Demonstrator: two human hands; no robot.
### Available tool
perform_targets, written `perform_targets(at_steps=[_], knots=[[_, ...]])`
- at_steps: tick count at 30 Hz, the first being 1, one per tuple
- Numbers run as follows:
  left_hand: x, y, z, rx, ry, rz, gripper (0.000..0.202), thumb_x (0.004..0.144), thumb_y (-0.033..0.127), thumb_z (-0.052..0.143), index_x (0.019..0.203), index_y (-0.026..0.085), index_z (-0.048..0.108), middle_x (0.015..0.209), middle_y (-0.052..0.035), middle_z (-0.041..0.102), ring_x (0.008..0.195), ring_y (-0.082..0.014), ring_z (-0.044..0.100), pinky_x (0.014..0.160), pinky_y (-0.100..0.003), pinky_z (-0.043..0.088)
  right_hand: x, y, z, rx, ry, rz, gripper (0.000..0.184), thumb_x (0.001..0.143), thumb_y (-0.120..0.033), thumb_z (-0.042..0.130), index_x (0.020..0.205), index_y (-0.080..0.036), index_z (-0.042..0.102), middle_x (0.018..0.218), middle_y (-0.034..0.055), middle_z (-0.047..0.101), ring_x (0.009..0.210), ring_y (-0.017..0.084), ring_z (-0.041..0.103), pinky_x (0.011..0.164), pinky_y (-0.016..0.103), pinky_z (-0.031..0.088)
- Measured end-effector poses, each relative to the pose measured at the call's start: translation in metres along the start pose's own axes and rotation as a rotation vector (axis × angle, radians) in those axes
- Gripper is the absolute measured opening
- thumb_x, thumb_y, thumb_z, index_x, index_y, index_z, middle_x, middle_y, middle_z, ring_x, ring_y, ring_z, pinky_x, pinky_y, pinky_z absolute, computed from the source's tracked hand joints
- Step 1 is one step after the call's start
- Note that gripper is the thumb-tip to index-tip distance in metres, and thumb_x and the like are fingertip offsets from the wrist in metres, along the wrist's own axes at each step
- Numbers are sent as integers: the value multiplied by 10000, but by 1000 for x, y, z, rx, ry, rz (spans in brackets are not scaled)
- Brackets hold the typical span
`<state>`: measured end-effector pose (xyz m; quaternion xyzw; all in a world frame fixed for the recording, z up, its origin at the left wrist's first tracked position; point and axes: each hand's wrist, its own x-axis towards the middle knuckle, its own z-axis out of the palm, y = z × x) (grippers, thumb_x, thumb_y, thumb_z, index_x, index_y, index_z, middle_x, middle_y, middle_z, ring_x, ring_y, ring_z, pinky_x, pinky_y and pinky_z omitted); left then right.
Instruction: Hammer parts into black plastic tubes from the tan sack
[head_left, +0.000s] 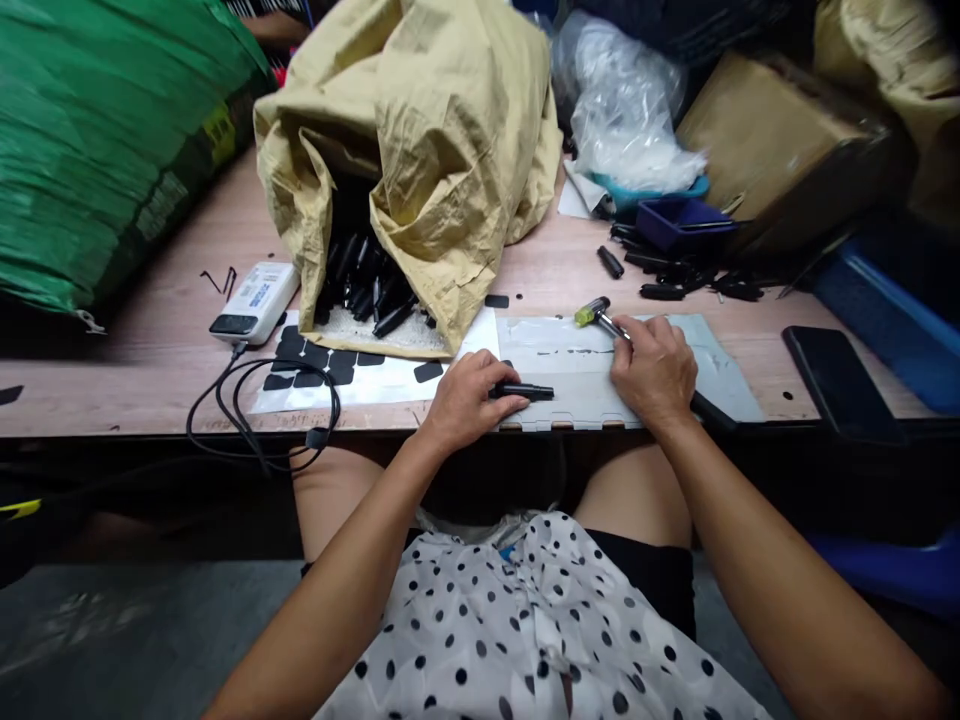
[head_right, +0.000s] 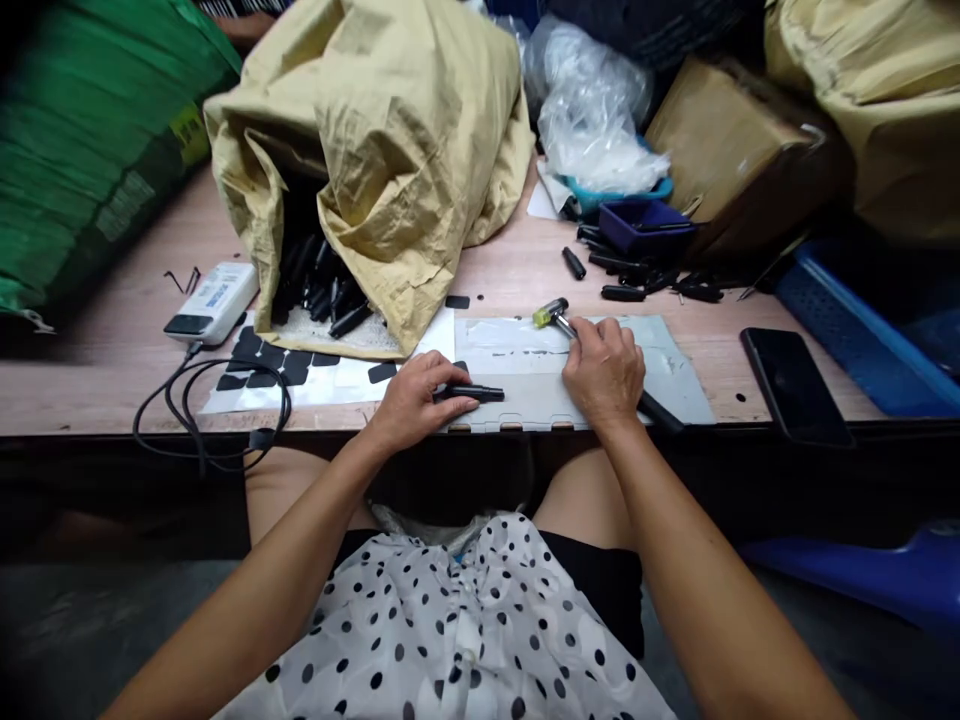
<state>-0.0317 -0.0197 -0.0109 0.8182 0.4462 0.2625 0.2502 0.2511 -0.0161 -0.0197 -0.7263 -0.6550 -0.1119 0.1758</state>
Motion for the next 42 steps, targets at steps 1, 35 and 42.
perform_targets(at_steps=[1,35,42], knots=[[0,-1,0,-21,7,1,210,846,354,809,999,226,741,941,-28,636,962,-223,597,858,-346,468,0,0,0,-1,1,2,395,944,-265,512,1311,-243,656,1070,112,596,975,268,476,775,373,348],[3,1,-2,-125,14,-157,181,762,289,859,914,237,776,865,-1,635,883,-195,595,793,-324,442,-62,-42,-70,779,41,89,385,1014,-332,508,1360,-240,651,1246,88,696,1165,229,660,1000,376,539],[6,1,1,-130,15,-188,199,729,278,868,904,246,778,867,10,647,896,-193,605,815,-317,444,-98,-72,-68,889,-117,0,382,1030,-271,488,1381,-266,638,1247,72,700,1169,198,658,1023,349,538]])
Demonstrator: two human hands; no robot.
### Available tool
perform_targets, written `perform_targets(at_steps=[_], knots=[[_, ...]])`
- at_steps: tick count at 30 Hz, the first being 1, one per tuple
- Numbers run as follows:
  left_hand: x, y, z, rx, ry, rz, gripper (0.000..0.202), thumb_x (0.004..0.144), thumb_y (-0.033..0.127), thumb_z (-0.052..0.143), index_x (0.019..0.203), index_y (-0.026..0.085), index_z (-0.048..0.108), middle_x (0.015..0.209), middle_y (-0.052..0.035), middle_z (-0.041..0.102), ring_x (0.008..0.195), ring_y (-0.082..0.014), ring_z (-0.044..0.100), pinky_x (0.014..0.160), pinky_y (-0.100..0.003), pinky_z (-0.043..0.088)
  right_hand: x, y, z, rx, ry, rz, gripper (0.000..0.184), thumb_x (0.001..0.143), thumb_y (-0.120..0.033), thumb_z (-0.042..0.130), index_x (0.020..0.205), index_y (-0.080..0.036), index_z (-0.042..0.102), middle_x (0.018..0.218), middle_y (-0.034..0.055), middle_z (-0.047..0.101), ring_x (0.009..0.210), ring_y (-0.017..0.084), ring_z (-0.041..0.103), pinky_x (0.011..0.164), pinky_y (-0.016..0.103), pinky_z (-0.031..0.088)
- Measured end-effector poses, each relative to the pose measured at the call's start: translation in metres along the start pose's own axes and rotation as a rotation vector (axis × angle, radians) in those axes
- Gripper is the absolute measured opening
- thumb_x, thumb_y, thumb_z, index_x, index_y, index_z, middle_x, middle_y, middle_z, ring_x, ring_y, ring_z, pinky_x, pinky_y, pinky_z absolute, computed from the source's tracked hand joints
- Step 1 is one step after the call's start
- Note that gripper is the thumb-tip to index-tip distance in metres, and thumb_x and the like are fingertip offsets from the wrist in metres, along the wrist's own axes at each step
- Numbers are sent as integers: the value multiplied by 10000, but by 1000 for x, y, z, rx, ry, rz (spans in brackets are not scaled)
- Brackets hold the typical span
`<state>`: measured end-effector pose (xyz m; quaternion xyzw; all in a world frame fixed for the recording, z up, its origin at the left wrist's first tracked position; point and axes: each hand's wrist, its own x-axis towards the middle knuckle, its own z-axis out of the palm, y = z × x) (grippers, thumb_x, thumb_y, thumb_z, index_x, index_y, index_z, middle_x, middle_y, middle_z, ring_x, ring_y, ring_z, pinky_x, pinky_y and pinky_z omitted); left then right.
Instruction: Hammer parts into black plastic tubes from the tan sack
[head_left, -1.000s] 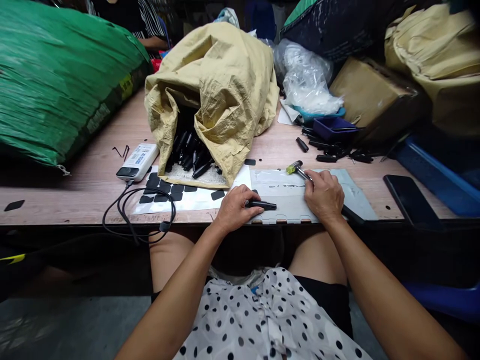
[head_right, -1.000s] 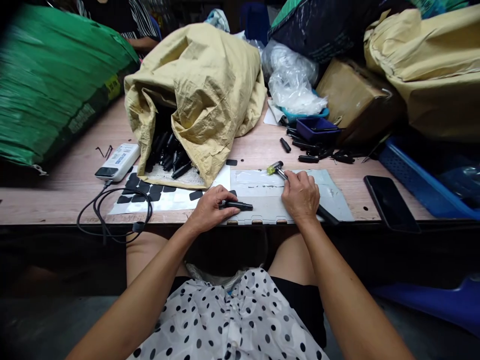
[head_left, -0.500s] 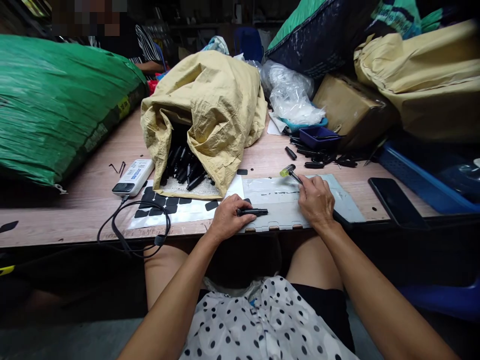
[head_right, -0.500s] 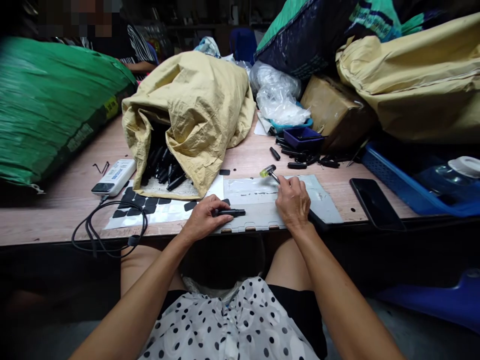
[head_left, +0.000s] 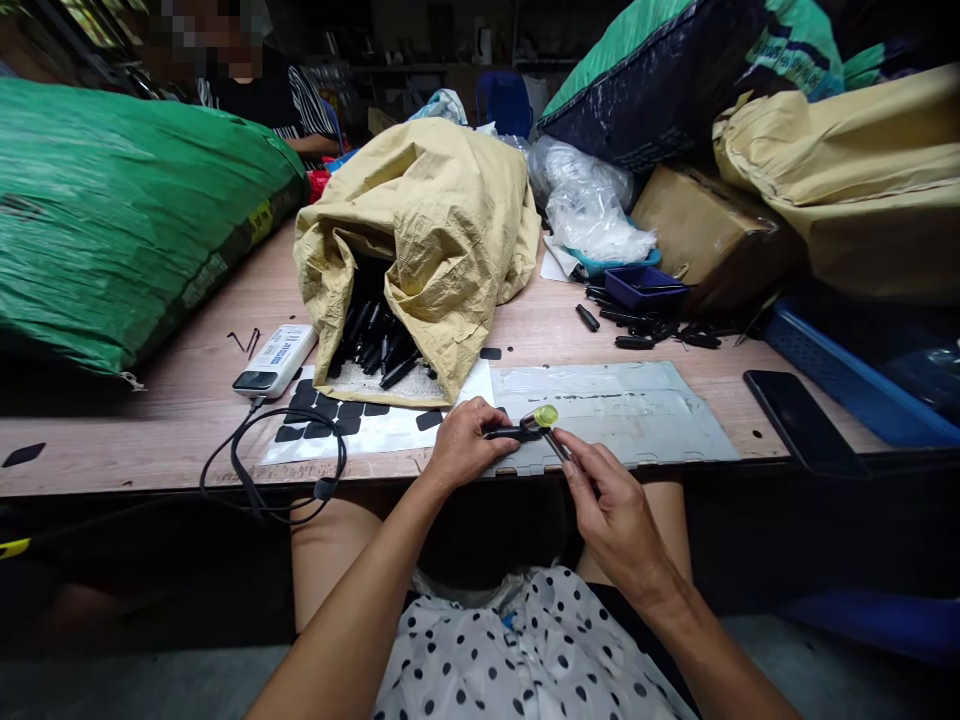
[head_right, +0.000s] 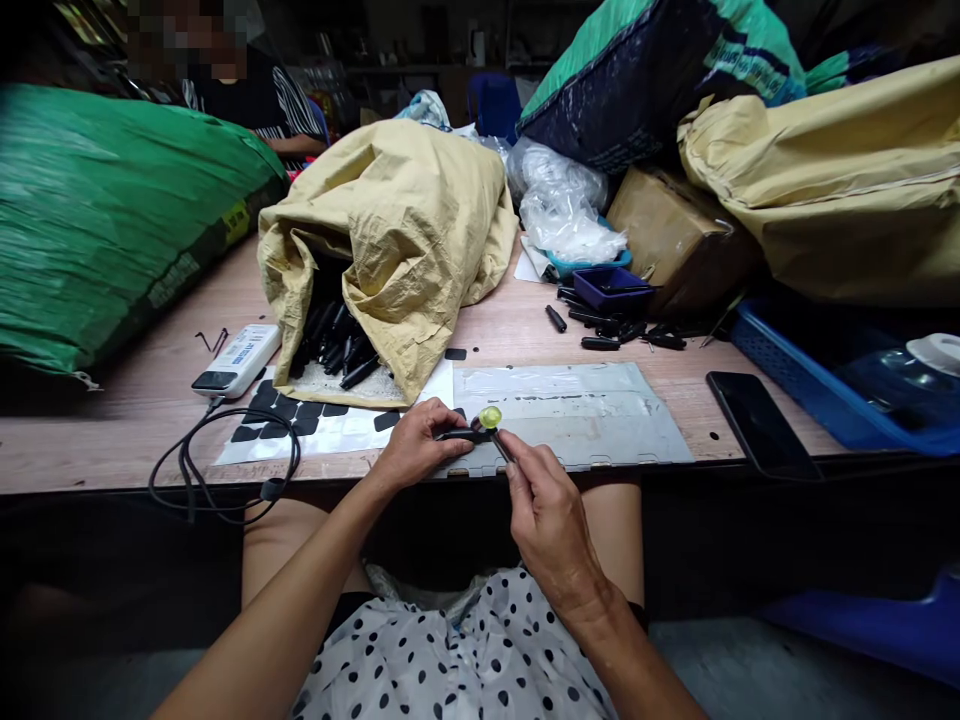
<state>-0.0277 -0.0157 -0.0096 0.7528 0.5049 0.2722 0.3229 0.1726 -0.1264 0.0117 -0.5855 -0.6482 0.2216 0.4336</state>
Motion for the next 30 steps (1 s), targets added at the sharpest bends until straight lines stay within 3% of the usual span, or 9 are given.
perform_targets(at_steps=[12,24,30], knots=[[0,8,-3,-15,-10,-41,142,722,265,866,784,235,741,802,24,594,851,-184,579,753,-296,424,8,-13,16,-235,-59,-114,464,1039,-226,392,1436,-316,615,912,47,635,806,169,661,761,283,573],[-2,5,-1,-22,8,-39,173,721,262,863,869,246,775,841,12,641,889,-195,603,790,-312,446,3,-5,7,-171,-24,-90,434,1033,-231,440,1427,-293,611,1004,58,664,908,184,680,826,306,569],[-3,6,-1,27,18,-4,185,722,261,860,873,245,754,835,14,642,873,-199,598,784,-326,437,32,9,-13,-266,80,-69,420,1024,-272,456,1414,-299,611,1145,72,691,1052,225,671,899,356,544]])
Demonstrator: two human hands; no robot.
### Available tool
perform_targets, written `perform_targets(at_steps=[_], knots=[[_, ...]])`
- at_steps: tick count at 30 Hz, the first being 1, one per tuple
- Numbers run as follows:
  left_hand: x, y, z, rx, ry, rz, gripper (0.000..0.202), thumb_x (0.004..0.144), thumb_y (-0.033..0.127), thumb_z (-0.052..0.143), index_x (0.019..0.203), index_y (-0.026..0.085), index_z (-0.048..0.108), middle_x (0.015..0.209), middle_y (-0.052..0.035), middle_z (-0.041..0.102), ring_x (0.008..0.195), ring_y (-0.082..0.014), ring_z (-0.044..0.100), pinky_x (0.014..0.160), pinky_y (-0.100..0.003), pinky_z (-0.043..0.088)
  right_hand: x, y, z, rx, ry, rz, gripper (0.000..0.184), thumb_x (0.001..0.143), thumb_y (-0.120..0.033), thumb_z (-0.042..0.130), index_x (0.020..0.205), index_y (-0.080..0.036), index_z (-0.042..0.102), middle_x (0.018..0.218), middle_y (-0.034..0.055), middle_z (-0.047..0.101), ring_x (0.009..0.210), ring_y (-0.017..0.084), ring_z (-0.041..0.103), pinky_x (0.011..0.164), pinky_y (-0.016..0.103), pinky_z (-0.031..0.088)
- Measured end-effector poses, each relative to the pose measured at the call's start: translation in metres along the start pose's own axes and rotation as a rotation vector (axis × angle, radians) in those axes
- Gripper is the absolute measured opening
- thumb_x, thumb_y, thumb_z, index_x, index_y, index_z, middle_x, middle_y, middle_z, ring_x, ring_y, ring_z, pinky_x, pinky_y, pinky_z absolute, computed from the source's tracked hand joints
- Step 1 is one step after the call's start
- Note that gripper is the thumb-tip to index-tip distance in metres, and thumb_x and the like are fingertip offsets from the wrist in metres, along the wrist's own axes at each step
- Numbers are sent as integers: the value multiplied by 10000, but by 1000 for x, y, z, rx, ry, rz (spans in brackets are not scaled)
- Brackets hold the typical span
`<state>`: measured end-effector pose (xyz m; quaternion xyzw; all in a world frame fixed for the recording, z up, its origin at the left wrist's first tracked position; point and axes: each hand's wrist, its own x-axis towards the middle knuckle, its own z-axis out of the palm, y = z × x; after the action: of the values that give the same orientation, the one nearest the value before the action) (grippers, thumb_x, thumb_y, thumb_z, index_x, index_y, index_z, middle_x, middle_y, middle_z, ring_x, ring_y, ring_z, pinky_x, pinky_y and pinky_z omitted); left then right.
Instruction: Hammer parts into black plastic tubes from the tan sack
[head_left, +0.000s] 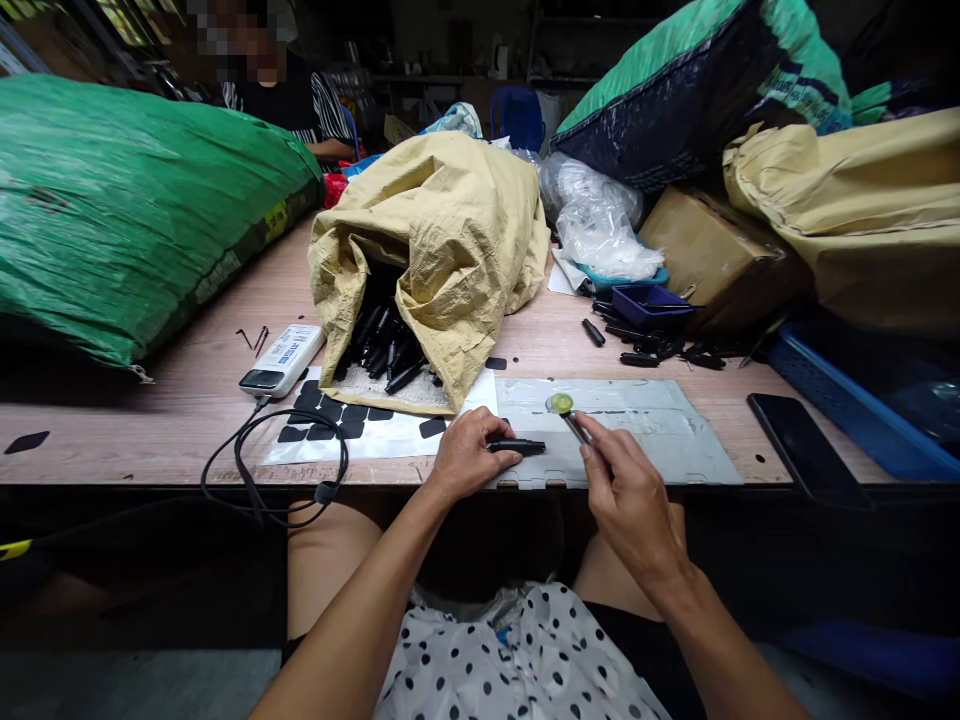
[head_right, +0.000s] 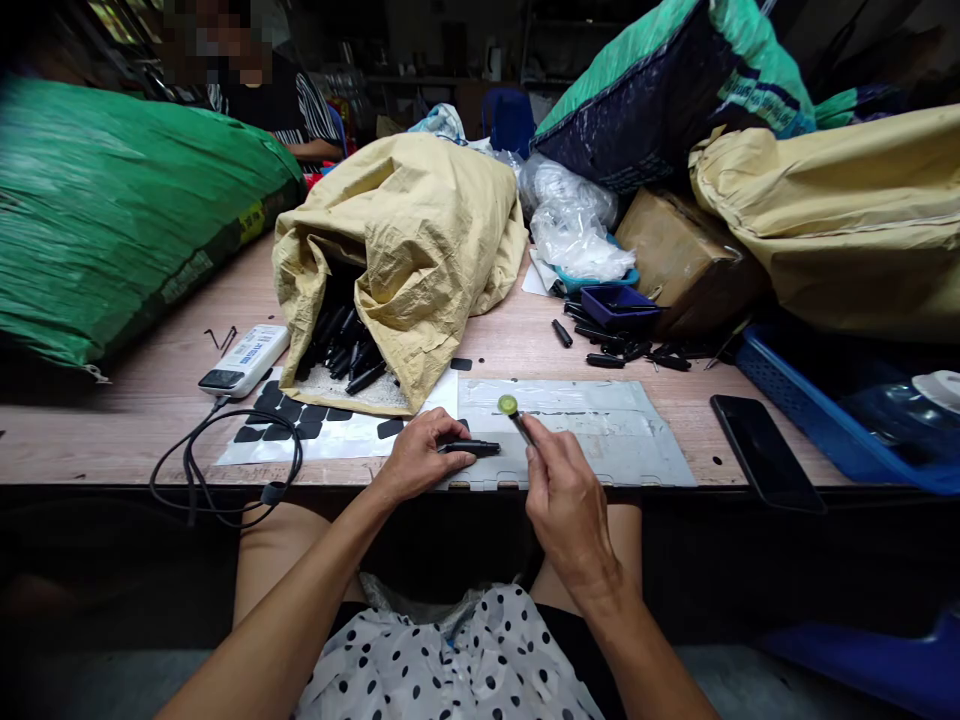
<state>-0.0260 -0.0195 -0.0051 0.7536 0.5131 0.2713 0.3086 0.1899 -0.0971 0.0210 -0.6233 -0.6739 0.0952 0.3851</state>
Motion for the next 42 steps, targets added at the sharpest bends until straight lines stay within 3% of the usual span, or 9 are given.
perform_targets(at_steps=[5,11,19,25,34,37,39,42], knots=[[0,-1,0,7,12,23,191,735,266,859,886,243,742,861,9,656,890,-203,610,800,-331,447,37,44,4,-338,-10,54,413,1000,-274,445,1349,-278,664,1050,71,668,937,221,630,738,328,466],[1,-1,0,32,12,29,195,764,307,851,915,248,742,886,2,650,888,-206,611,787,-330,450,60,82,16,-540,11,5,376,971,-248,483,1271,-243,709,959,82,634,880,221,508,749,341,351],[0,-3,-1,28,5,53,176,827,348,808,961,248,750,909,-16,654,920,-215,609,798,-336,454,59,85,22,-559,61,20,361,973,-242,491,1264,-265,703,983,79,630,892,223,470,747,355,309],[-2,-4,-2,32,-2,108,237,960,442,649,1028,242,756,933,-36,654,916,-211,606,796,-331,457,59,84,22,-571,60,12,371,955,-230,501,1270,-255,696,971,83,624,902,232,472,750,356,310],[1,-2,-3,41,19,131,424,1059,435,423,775,205,638,802,-25,580,810,-188,551,762,-331,428,59,83,21,-588,53,13,358,972,-233,513,1280,-256,693,1000,81,635,920,233,494,754,354,325],[-12,7,-7,-80,48,96,319,1051,430,447,917,219,645,872,-26,643,855,-193,590,796,-334,463,60,82,20,-594,47,12,358,982,-236,504,1286,-257,691,1002,79,640,917,233,500,753,357,329],[-34,14,-8,-167,59,105,249,1037,426,488,1060,233,645,979,-39,692,924,-202,628,842,-342,487,60,82,20,-596,42,13,357,985,-236,503,1288,-257,691,1007,78,643,922,234,503,754,358,332],[-77,20,3,-157,-104,236,235,1000,429,557,1122,255,658,992,-53,728,913,-214,656,860,-361,489,60,82,20,-596,43,13,355,986,-236,507,1290,-250,691,1012,80,645,931,234,506,760,356,334]])
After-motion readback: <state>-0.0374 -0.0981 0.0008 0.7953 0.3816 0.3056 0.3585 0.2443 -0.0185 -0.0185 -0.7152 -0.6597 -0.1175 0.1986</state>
